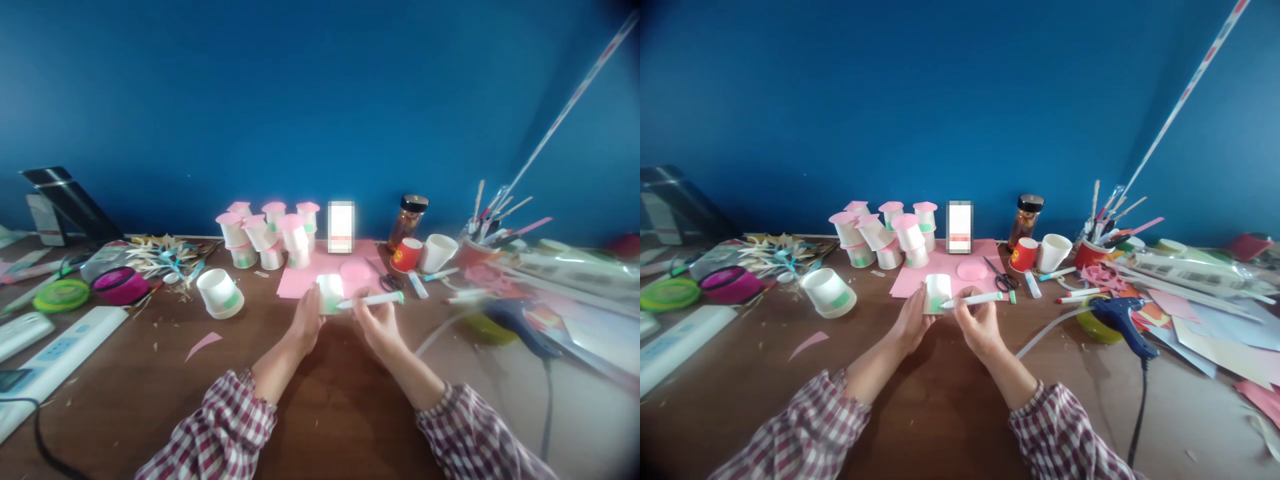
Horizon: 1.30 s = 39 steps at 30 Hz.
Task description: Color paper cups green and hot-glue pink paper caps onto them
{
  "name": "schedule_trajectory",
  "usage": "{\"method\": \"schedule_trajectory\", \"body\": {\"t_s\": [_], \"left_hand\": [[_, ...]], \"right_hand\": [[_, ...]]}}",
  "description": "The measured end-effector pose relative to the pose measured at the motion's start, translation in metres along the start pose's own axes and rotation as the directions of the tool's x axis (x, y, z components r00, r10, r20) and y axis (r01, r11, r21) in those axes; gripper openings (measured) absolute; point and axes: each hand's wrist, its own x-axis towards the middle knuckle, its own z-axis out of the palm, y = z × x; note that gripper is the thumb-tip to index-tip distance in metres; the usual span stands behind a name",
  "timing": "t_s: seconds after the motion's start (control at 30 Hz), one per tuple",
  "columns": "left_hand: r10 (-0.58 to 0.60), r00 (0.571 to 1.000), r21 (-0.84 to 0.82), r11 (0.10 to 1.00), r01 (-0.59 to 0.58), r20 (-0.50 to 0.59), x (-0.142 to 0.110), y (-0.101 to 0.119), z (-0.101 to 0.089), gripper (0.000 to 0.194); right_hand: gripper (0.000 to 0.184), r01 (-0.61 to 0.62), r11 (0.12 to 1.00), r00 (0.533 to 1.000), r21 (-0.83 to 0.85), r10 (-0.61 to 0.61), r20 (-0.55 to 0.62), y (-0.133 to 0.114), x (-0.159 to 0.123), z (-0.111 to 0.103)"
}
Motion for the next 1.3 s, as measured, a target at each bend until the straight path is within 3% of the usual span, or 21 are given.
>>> {"method": "schedule_trajectory", "body": {"t_s": [0.27,0.4,0.53,0.7,1.0,1.17,1.3], "left_hand": [[-0.029,0.993,-0.175,0.983,0.048,0.112,0.002,0.002,0.0,0.042],[-0.015,0.994,-0.152,0.988,0.031,0.109,0.002,0.001,-0.002,0.041],[-0.027,0.998,-0.155,0.987,0.037,0.064,0.005,0.0,-0.002,0.044],[-0.031,0.998,-0.14,0.989,0.037,0.046,0.008,-0.002,-0.003,0.048],[-0.03,0.999,-0.059,0.998,0.027,-0.036,0.0,0.0,-0.005,0.037],[0.0,0.998,-0.087,0.996,-0.006,-0.066,0.003,-0.003,-0.007,0.027],[-0.021,0.998,-0.122,0.992,0.014,-0.059,0.007,-0.006,-0.006,0.029]], "right_hand": [[0.016,-0.005,0.989,1.0,0.147,0.01,-0.028,-0.002,0.001,0.0],[0.012,-0.013,0.968,0.999,0.249,0.023,-0.038,-0.002,0.002,0.0],[0.021,-0.029,0.987,1.0,0.157,0.029,-0.001,-0.008,-0.001,0.002],[0.025,-0.04,0.997,0.998,0.068,0.043,-0.037,-0.01,-0.002,0.004],[0.02,-0.038,0.996,0.998,0.079,0.033,0.054,-0.001,-0.003,0.005],[0.024,-0.034,0.998,0.999,0.057,0.036,-0.036,-0.002,-0.001,0.003],[0.023,-0.049,0.997,0.999,0.053,0.05,-0.02,-0.004,0.0,0.002]]}}
